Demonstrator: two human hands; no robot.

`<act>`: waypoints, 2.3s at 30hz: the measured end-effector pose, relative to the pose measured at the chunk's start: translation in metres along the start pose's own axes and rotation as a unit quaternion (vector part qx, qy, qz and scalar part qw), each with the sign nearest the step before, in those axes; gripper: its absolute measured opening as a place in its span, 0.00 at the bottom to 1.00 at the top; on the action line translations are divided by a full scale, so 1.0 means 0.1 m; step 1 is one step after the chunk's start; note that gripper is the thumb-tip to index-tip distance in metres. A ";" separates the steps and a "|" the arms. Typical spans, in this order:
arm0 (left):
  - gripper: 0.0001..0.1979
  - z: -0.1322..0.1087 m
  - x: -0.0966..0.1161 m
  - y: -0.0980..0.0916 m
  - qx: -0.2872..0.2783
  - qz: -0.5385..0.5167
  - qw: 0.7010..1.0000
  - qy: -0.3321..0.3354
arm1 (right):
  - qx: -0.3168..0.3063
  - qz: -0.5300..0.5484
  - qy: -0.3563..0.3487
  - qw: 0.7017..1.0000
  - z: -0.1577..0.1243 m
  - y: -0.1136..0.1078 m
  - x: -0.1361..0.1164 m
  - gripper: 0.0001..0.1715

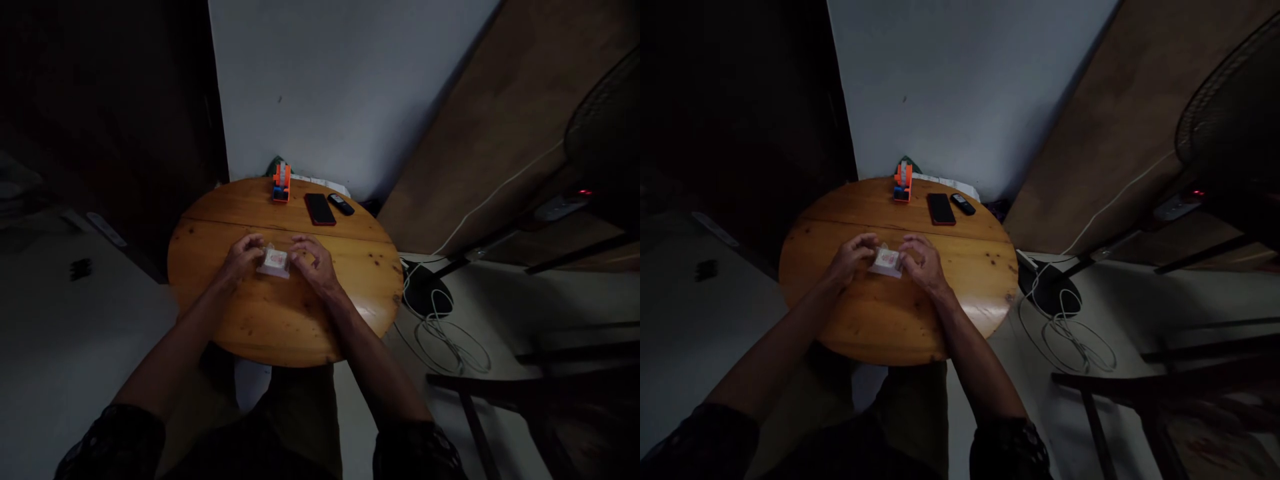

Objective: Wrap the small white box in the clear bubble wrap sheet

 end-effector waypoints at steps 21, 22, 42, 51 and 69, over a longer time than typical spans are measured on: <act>0.27 -0.04 -0.03 0.06 -0.035 0.059 0.998 0.017 | -0.098 -0.066 -0.033 0.992 -0.11 0.24 -0.06 0.15; 0.28 -0.05 -0.03 0.07 -0.041 0.065 0.997 0.023 | -0.108 -0.083 -0.047 0.990 -0.12 0.26 -0.08 0.15; 0.28 -0.01 -0.04 0.06 -0.038 0.033 0.999 -0.003 | -0.036 -0.017 0.008 0.999 -0.03 0.13 0.08 0.11; 0.33 -0.06 -0.04 0.11 -0.065 0.043 0.997 0.001 | -0.079 -0.033 -0.008 0.996 -0.09 0.29 0.08 0.14; 0.33 -0.11 0.01 0.18 -0.098 0.057 0.993 0.044 | -0.106 -0.126 -0.050 0.985 -0.12 0.32 0.00 0.11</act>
Point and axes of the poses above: each hand's wrist, its own z-axis towards the middle knuckle, its own y-axis out of the palm, x = y × z, the point moved 10 cm from there along z, towards the middle knuckle, and after that the axes turned 11 degrees about x, right-handed, at the moved point
